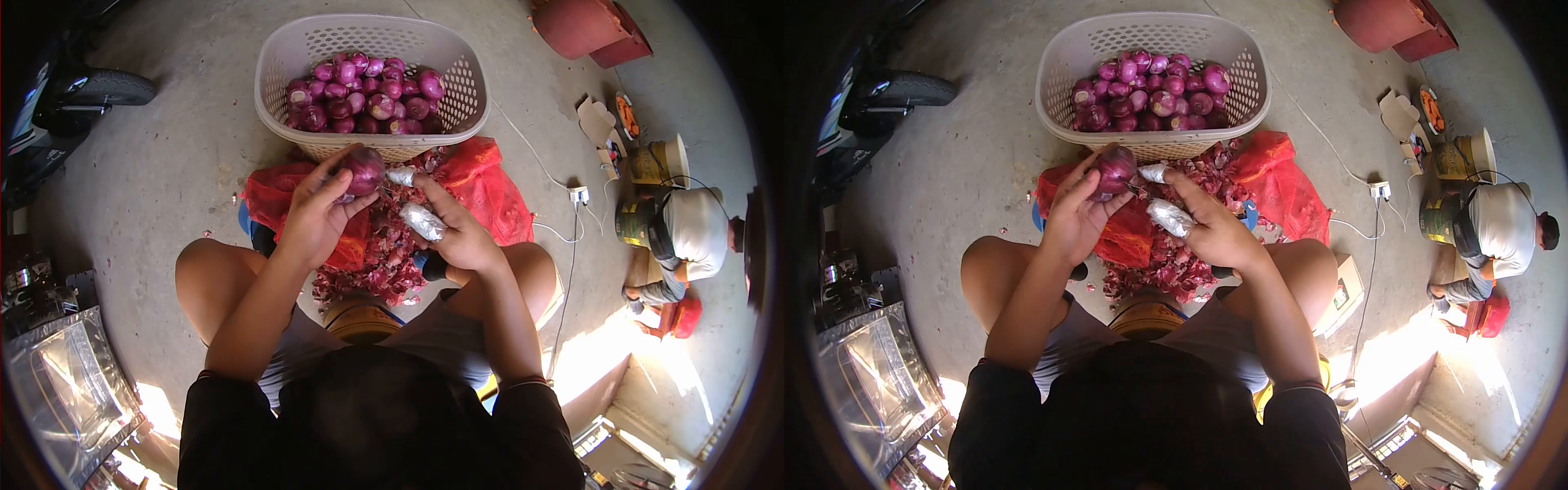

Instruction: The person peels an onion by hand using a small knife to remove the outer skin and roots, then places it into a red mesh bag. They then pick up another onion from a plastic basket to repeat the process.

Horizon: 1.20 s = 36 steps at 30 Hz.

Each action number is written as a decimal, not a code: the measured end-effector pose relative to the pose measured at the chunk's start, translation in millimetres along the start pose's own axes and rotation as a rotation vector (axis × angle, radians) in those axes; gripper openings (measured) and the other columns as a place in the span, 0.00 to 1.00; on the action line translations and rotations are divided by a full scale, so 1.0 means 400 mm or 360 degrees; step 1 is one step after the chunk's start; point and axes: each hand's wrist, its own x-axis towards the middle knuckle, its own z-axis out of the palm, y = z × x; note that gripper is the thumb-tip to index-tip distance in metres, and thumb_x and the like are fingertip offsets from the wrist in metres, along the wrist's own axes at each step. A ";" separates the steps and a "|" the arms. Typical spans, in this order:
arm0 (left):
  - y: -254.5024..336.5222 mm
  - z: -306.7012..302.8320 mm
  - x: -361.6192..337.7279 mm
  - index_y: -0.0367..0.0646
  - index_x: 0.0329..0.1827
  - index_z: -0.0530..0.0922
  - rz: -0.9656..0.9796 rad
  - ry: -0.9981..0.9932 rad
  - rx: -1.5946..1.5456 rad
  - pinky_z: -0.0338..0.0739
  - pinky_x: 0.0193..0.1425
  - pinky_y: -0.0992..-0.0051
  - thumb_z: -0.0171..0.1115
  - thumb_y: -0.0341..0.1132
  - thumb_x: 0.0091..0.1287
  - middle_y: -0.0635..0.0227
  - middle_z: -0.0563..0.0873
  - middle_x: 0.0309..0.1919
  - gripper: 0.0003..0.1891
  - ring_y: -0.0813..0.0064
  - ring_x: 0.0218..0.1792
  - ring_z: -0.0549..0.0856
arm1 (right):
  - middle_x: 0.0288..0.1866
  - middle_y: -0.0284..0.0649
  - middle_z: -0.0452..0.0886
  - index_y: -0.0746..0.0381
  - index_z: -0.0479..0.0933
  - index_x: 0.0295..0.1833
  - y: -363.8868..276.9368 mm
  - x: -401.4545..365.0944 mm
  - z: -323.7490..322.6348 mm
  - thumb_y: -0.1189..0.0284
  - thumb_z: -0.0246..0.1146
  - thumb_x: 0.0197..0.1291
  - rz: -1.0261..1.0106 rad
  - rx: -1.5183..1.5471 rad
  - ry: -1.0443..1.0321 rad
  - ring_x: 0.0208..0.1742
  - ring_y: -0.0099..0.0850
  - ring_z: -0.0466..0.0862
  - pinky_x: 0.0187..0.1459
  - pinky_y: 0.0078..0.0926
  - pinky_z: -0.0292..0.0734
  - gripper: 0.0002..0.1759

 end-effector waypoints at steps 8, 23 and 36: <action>0.002 -0.009 0.000 0.38 0.61 0.68 -0.0145 -0.0044 -0.0231 0.74 0.61 0.65 0.50 0.37 0.71 0.64 0.78 0.54 0.19 0.72 0.54 0.78 | 0.55 0.39 0.73 0.62 0.52 0.72 0.001 -0.002 -0.004 0.66 0.56 0.67 0.0138 0.0095 -0.0028 0.32 0.20 0.75 0.32 0.19 0.74 0.33; 0.001 0.000 -0.009 0.40 0.54 0.73 -0.0179 -0.0081 -0.0145 0.80 0.50 0.72 0.49 0.43 0.72 0.65 0.82 0.45 0.17 0.73 0.44 0.83 | 0.48 0.50 0.80 0.59 0.67 0.64 0.014 0.003 -0.002 0.80 0.63 0.47 -0.0626 -0.0844 0.0213 0.40 0.45 0.82 0.40 0.35 0.77 0.34; -0.005 -0.012 -0.014 0.40 0.53 0.74 -0.0320 -0.0064 -0.0270 0.81 0.44 0.75 0.50 0.46 0.71 0.63 0.83 0.45 0.19 0.67 0.44 0.84 | 0.42 0.47 0.83 0.61 0.71 0.61 0.034 0.031 0.026 0.84 0.59 0.49 -0.1009 -0.0489 0.0493 0.34 0.39 0.85 0.36 0.34 0.78 0.29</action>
